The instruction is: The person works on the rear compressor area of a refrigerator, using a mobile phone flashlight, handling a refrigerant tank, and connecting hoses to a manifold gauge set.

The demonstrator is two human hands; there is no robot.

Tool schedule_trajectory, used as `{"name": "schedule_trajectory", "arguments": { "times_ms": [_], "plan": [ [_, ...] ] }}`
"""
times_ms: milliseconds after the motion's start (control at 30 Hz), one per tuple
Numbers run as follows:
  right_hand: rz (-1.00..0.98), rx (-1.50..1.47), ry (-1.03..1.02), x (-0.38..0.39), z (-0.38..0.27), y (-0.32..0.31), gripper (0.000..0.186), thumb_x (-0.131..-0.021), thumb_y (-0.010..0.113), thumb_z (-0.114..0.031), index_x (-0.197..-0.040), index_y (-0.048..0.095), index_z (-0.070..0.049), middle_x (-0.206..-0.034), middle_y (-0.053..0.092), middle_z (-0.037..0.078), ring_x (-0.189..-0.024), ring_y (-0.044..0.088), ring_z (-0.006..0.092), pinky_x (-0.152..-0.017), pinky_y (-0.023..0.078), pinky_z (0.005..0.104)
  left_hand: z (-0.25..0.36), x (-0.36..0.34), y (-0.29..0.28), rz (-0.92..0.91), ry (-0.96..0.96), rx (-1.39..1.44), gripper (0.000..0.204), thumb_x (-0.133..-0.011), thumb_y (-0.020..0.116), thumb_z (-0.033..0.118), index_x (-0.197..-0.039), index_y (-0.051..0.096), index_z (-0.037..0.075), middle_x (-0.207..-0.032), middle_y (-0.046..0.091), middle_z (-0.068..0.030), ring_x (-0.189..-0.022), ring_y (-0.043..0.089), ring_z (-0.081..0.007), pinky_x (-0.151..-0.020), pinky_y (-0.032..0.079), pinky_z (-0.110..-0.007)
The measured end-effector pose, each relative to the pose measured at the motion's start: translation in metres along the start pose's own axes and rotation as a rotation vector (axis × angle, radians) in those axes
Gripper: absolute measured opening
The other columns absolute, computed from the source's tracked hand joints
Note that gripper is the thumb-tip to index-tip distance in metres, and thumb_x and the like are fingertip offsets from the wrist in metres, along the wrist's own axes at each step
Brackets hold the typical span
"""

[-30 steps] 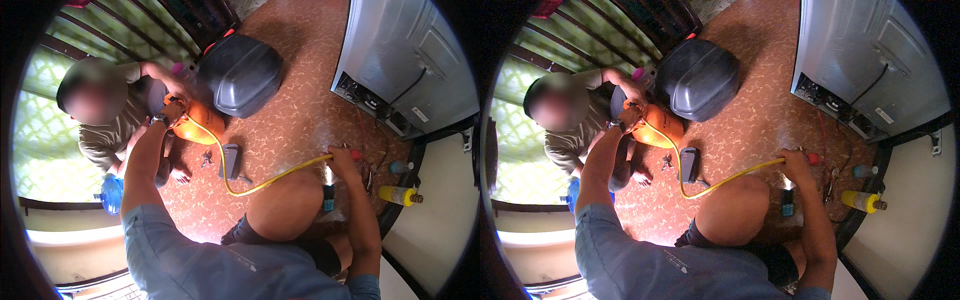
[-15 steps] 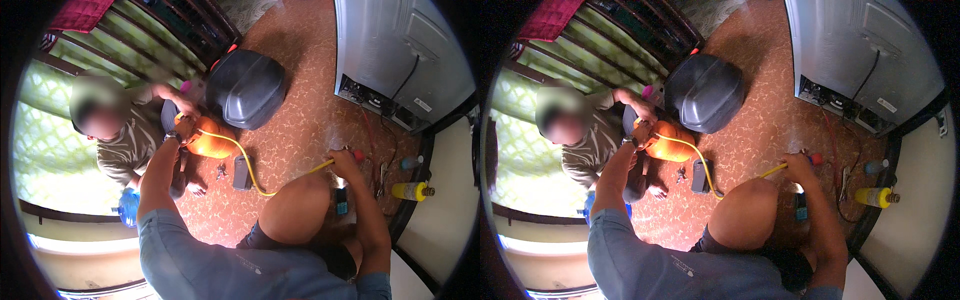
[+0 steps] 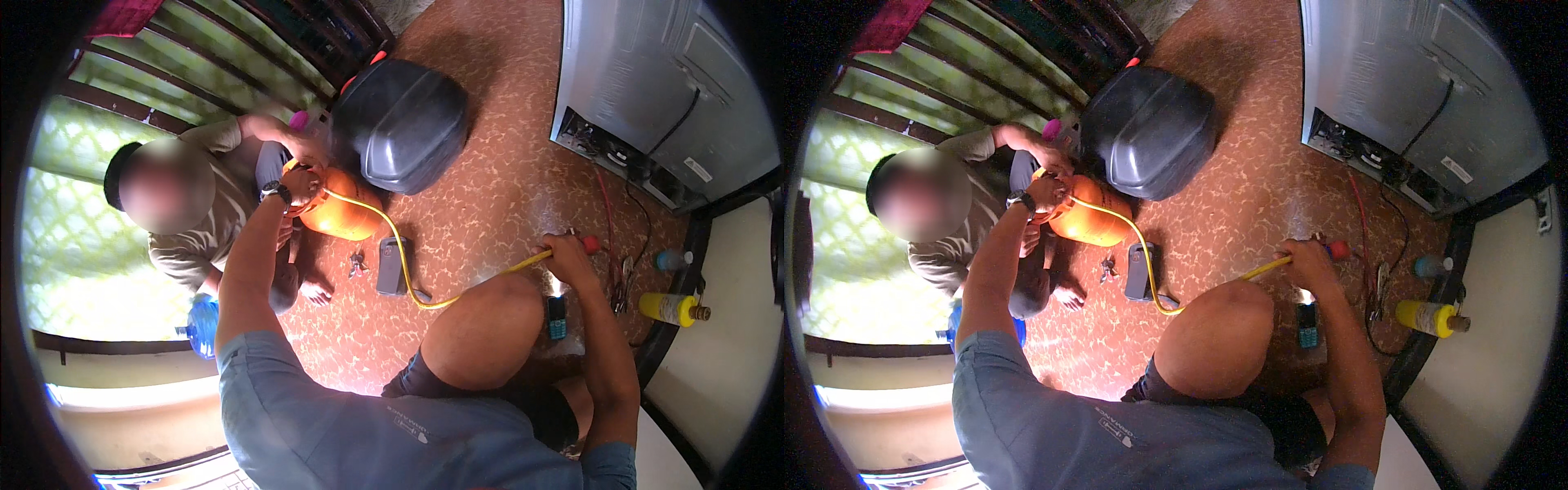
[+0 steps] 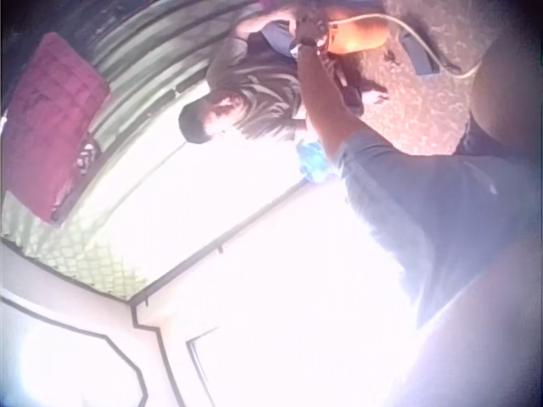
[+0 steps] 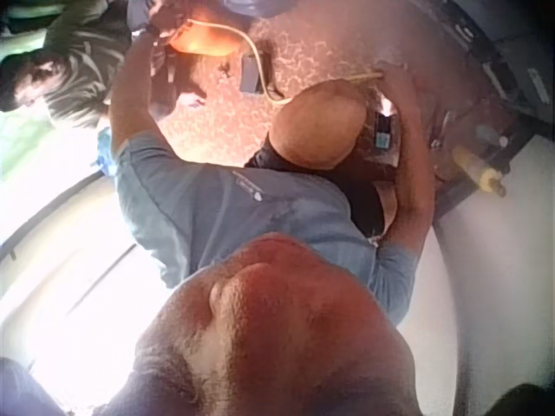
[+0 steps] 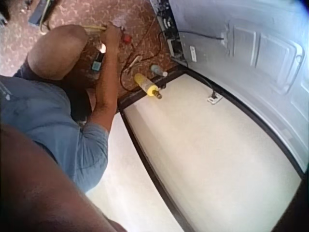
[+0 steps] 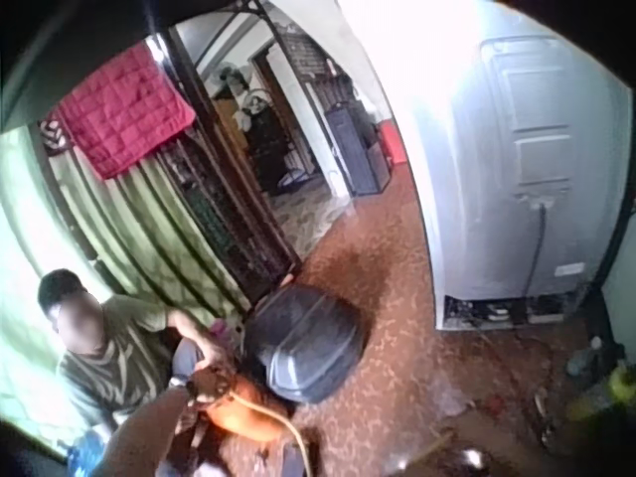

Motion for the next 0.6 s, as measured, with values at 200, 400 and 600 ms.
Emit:
{"name": "schedule_trajectory", "arguments": {
  "times_ms": [200,400,600],
  "plan": [
    [0.051,0.021,-0.028,-0.005,0.000,-0.003,0.026,-0.091,0.069,-0.031,-0.093,0.069,-0.005,-0.082,0.068,0.023,-0.081,0.066,0.0439,-0.072,0.050,0.0513,-0.014,0.000,0.002,-0.007,-0.126,0.395,0.017,-0.079,0.072,0.018,-0.093,0.068,0.009,-0.093,0.069,-0.0086,-0.098,0.062,-0.0290,-0.083,0.049,-0.042],
    [0.116,-0.035,-0.127,-0.004,0.004,0.004,0.029,-0.089,0.070,-0.026,-0.081,0.062,0.000,-0.075,0.063,0.024,-0.075,0.062,0.0449,-0.064,0.046,0.0508,0.025,-0.006,-0.021,-0.099,-0.164,-0.088,0.016,-0.077,0.072,0.020,-0.091,0.072,0.012,-0.096,0.070,-0.0081,-0.106,0.061,-0.0310,-0.093,0.047,-0.043],
    [0.108,-0.027,-0.106,-0.007,-0.006,0.000,0.030,-0.089,0.071,-0.026,-0.079,0.060,0.001,-0.074,0.063,0.024,-0.074,0.062,0.0450,-0.065,0.047,0.0503,0.007,0.007,-0.021,-0.169,-0.203,-0.053,0.018,-0.085,0.067,0.022,-0.098,0.074,0.012,-0.104,0.071,-0.0102,-0.111,0.060,-0.0322,-0.098,0.046,-0.045]
  ]
}}
Point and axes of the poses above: each hand's wrist, its own x-axis away from the middle knuckle, its own y-axis out of the palm, z = x × y, the point moved 9 cm from there along -x, towards the middle knuckle
